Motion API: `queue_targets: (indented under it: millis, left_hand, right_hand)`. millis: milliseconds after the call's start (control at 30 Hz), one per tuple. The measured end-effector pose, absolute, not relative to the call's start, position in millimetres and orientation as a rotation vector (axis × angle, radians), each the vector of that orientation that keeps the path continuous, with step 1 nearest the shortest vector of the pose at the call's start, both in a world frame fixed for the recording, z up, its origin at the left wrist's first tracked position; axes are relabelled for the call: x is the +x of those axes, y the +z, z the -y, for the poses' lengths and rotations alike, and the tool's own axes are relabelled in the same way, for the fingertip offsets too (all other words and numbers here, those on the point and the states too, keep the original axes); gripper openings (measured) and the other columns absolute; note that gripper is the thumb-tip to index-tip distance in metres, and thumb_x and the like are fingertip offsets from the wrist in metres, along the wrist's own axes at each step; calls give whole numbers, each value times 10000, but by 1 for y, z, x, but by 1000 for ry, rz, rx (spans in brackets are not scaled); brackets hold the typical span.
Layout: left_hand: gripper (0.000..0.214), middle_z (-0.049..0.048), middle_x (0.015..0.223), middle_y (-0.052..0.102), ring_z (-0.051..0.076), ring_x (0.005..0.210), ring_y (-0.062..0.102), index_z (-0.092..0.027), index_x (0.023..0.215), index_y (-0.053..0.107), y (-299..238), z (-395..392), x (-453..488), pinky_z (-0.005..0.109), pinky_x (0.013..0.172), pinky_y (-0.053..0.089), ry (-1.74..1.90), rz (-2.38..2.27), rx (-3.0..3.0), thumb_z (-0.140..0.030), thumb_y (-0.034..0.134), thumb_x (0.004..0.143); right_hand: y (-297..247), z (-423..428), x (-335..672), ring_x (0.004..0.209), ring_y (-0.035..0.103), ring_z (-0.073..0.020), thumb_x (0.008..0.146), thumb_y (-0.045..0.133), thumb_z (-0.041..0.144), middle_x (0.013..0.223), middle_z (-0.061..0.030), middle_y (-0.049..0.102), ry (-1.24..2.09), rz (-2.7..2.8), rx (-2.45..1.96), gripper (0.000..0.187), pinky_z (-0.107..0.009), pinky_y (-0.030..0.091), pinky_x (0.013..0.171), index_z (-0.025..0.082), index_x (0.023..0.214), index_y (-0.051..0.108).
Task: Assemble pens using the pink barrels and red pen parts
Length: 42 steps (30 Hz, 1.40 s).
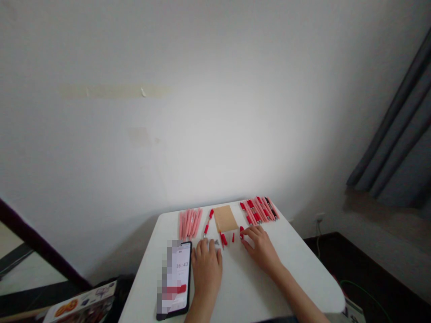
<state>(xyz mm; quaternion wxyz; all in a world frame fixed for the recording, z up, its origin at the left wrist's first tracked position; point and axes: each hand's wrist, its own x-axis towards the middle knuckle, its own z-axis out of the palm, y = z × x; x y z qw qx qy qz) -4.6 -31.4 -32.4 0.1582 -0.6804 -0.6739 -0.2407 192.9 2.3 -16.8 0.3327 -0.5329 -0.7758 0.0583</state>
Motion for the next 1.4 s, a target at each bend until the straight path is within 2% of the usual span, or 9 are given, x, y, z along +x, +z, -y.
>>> queue_targets:
  millis: [133, 467, 800, 1167, 1400]
  left_hand:
    - [284, 105, 1146, 597, 243, 1099, 520, -183, 1095, 611, -34, 31, -5, 426, 930, 406, -702, 1896, -1941, -266, 444, 881]
    - [283, 101, 1139, 594, 239, 1097, 516, -184, 1087, 609, -37, 30, -6, 426, 932, 401, -708, 1882, -1937, -270, 429, 886]
    - [280, 97, 1139, 593, 242, 1102, 509, -191, 1082, 612, -35, 32, -5, 428, 929, 398, -749, 1891, -1937, -252, 432, 877]
    - [266, 98, 1110, 596, 236, 1084, 514, -171, 1067, 616, -31, 33, -5, 423, 955, 419, -783, 1859, -1945, -231, 448, 869]
    - [249, 86, 1135, 578, 243, 1112, 496, -209, 1048, 624, -21, 29, 7, 477, 974, 410, -896, 1739, -1988, -208, 482, 844]
  right_hand:
    - [-8, -1, 175, 1020, 502, -232, 796, 586, 178, 993, -47, 660, 165, 2033, -1435, 141, -343, 387, 883, 226, 911, 653]
    - [-6, -6, 158, 1023, 490, -240, 750, 554, 110, 935, -41, 670, 146, 2047, -1571, 193, -338, 350, 866, 225, 867, 654]
    - [-14, -10, 160, 977, 513, -246, 771, 554, 113, 893, -52, 670, 140, 2009, -1497, 178, -353, 385, 838, 243, 832, 660]
    - [-25, -25, 187, 989, 521, -246, 880, 524, 247, 980, -84, 639, 93, 1838, -1375, 184, -363, 406, 849, 212, 978, 676]
    - [-35, -31, 194, 934, 533, -235, 913, 485, 293, 935, -82, 623, 101, 1796, -1359, 225, -351, 413, 822, 228, 926, 700]
